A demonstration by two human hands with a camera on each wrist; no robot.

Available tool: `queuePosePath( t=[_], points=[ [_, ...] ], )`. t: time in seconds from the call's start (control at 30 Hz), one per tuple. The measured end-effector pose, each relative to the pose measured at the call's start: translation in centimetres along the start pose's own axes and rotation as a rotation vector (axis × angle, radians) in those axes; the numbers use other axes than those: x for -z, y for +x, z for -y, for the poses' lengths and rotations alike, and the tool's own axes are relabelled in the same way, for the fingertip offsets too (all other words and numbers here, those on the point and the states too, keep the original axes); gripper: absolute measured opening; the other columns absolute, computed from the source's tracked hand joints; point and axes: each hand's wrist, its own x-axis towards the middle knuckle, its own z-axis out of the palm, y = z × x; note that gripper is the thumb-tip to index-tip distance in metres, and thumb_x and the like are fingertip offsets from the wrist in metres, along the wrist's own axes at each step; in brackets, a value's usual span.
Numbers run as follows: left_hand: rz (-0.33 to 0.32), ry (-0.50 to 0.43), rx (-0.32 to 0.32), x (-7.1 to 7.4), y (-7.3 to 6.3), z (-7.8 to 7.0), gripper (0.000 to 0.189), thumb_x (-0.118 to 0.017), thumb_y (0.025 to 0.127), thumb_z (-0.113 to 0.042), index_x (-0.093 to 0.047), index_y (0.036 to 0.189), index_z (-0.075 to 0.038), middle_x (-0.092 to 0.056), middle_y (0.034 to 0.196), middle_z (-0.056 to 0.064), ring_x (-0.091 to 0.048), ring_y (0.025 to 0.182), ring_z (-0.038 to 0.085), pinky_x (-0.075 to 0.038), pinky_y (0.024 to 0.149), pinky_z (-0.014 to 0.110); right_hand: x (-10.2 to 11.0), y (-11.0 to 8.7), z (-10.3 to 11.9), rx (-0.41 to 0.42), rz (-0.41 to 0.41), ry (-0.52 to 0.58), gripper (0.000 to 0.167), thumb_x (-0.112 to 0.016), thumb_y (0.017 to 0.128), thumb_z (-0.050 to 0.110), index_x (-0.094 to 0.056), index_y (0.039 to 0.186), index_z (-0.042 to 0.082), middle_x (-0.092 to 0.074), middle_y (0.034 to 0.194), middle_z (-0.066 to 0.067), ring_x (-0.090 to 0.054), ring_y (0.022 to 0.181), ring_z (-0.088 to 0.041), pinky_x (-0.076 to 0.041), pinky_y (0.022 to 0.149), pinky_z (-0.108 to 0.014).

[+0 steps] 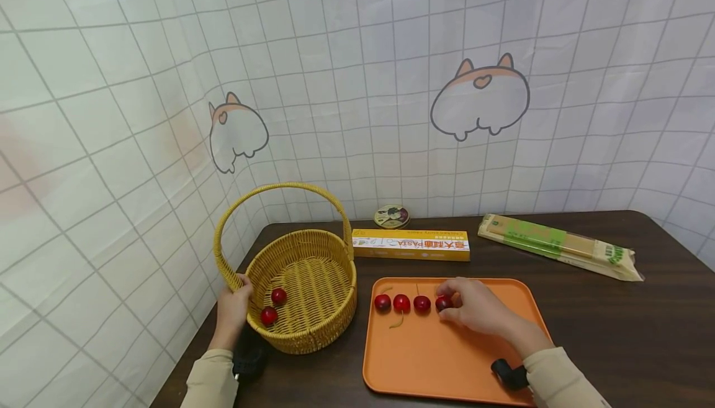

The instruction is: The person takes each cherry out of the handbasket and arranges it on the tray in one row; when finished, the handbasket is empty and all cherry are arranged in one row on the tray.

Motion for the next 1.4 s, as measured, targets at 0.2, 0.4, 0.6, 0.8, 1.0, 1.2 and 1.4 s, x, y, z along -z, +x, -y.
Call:
queuePosePath(
  t=[0.2,0.4,0.6,0.8,1.0,1.2,1.4],
  points=[
    [-0.002,-0.001,0.004,0.0,0.0,0.0,0.005,-0.048,0.085,-0.008,-0.052,0.088,-0.008,-0.043,0.072,0.003,-0.040,0.059,0.018,-0.034,0.052,0.029,0.1,-0.1,0.1,0.014,0.007,0.012,0.044,-0.081,0.077,0.025,-0.064,0.113,0.007,-0.066,0.101,0.000,-0.062,0.084,-0.012,-0.049,0.073,-0.032],
    [-0.002,0.002,0.009,0.0,0.1,0.0,0.005,-0.048,0.085,-0.009,-0.052,0.088,-0.008,-0.043,0.071,0.003,-0.040,0.058,0.018,-0.034,0.051,0.029,0.2,0.0,-0.2,0.013,0.009,0.017,0.041,-0.081,0.077,0.022,-0.065,0.112,0.008,-0.066,0.101,0.000,-0.064,0.085,-0.013,-0.050,0.073,-0.030],
    [-0.010,0.006,0.000,-0.1,0.2,0.0,0.006,-0.048,0.085,-0.009,-0.053,0.089,-0.007,-0.044,0.072,0.004,-0.041,0.059,0.018,-0.035,0.051,0.029,0.2,0.1,-0.1,-0.005,0.013,0.020,0.039,-0.080,0.078,0.023,-0.066,0.111,0.008,-0.066,0.099,0.002,-0.063,0.083,-0.012,-0.049,0.070,-0.028],
    [-0.005,0.006,0.002,0.0,0.2,0.0,0.005,-0.048,0.085,-0.009,-0.052,0.089,-0.008,-0.044,0.071,0.003,-0.040,0.057,0.018,-0.034,0.050,0.029,0.0,0.1,0.1,-0.013,0.006,0.024,0.039,-0.080,0.078,0.024,-0.065,0.110,0.008,-0.066,0.098,0.001,-0.063,0.081,-0.012,-0.048,0.067,-0.027],
    [-0.009,0.016,-0.004,-0.1,0.2,0.1,0.006,-0.048,0.085,-0.009,-0.053,0.088,-0.007,-0.044,0.071,0.004,-0.041,0.058,0.019,-0.035,0.051,0.030,-0.2,0.1,-0.1,-0.011,-0.011,0.014,0.039,-0.081,0.077,0.025,-0.066,0.109,0.009,-0.067,0.095,0.002,-0.062,0.077,-0.009,-0.046,0.066,-0.026],
    [-0.008,0.021,-0.001,-0.2,0.2,0.1,0.006,-0.048,0.084,-0.009,-0.053,0.088,-0.008,-0.044,0.072,0.004,-0.041,0.059,0.019,-0.035,0.053,0.030,0.1,-0.2,0.0,-0.025,-0.007,0.016,0.042,-0.081,0.078,0.026,-0.065,0.113,0.009,-0.068,0.098,0.001,-0.063,0.081,-0.010,-0.048,0.069,-0.028],
    [0.001,0.012,0.011,0.0,0.1,0.1,0.006,-0.048,0.086,-0.010,-0.052,0.089,-0.008,-0.044,0.074,0.004,-0.042,0.061,0.019,-0.037,0.054,0.030,1.3,-0.3,1.4,0.000,-0.039,-0.039,0.041,-0.077,0.083,0.026,-0.064,0.118,0.008,-0.065,0.109,-0.006,-0.061,0.088,-0.018,-0.050,0.072,-0.035]
  ],
)
